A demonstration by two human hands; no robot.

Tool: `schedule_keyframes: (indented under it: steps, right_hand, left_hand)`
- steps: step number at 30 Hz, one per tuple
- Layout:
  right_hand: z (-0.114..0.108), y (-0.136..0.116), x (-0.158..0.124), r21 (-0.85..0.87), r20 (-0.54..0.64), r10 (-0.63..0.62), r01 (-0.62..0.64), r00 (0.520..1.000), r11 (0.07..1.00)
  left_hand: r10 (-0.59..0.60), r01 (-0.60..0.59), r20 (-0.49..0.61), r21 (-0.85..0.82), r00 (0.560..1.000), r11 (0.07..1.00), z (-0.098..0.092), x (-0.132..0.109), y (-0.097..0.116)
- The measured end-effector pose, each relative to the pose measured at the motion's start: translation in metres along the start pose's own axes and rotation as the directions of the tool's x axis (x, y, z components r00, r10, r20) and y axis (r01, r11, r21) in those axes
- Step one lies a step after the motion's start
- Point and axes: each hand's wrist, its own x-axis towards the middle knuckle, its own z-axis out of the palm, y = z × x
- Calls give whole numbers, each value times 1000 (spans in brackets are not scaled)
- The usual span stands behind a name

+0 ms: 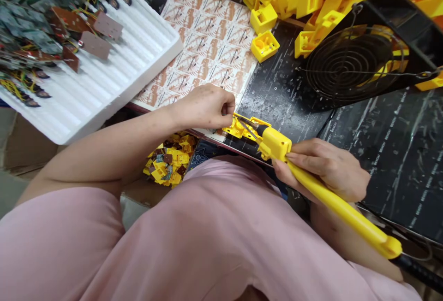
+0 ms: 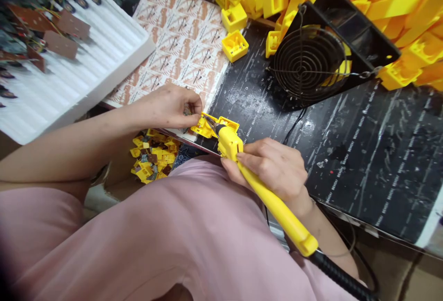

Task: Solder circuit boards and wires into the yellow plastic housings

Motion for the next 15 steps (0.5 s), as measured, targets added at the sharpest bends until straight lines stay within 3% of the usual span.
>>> schedule_keyframes:
  steps: [5, 10, 15]
  right_hand:
    - [-2, 0, 2, -57, 36, -63, 65, 997, 996]
    - [-7, 3, -10, 27, -92, 51, -49, 994, 998]
    - [-4, 4, -19, 17, -126, 72, -70, 989, 997]
  left_hand:
    - [3, -3, 11, 47, 1000, 999, -1, 0, 1]
    - [-2, 1, 32, 48, 999, 999, 0, 1, 0]
    - [20, -20, 13, 57, 1000, 998, -1, 2, -1]
